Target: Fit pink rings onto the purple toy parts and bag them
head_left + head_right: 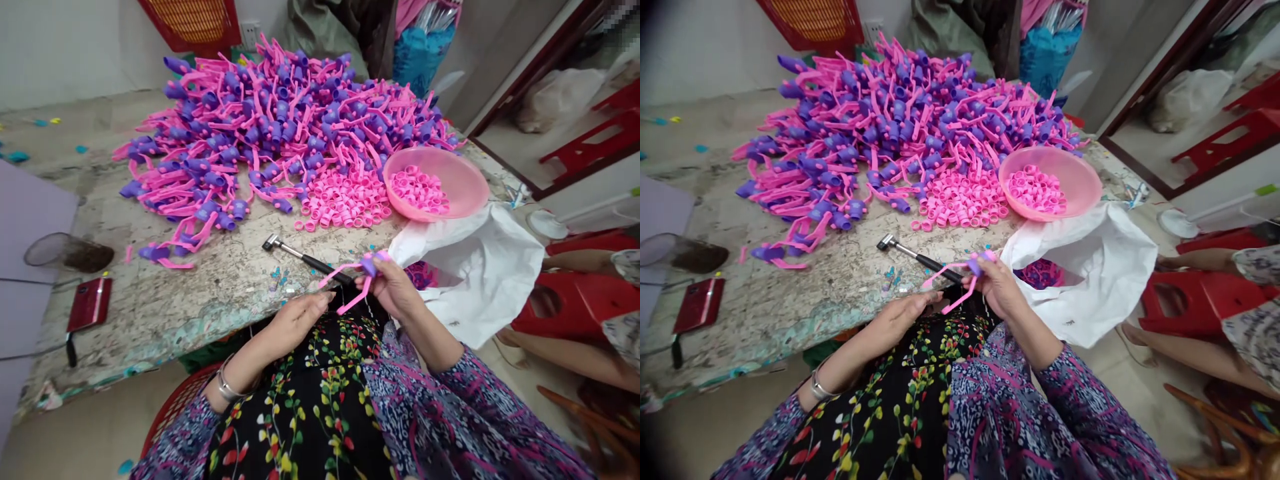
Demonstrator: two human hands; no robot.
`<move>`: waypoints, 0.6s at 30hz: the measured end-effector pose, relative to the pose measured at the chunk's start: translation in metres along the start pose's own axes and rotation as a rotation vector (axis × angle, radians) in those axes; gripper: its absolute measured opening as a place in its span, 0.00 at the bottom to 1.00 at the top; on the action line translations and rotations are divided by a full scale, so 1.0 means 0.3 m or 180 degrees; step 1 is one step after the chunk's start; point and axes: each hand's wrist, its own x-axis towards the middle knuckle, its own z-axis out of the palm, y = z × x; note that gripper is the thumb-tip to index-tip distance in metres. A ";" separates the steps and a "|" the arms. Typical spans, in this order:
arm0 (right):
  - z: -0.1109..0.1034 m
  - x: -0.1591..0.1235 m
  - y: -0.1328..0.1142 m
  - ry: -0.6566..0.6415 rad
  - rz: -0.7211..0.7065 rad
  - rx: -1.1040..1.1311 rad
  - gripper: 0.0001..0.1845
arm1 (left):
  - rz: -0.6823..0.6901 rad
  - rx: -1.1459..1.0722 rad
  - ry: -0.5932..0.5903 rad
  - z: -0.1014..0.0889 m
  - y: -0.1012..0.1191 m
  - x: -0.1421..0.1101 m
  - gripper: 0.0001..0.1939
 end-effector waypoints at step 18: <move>-0.481 -0.051 -0.249 0.2943 -0.0096 0.0573 0.08 | -0.0402 0.0075 0.0757 -0.130 -0.107 -0.008 0.30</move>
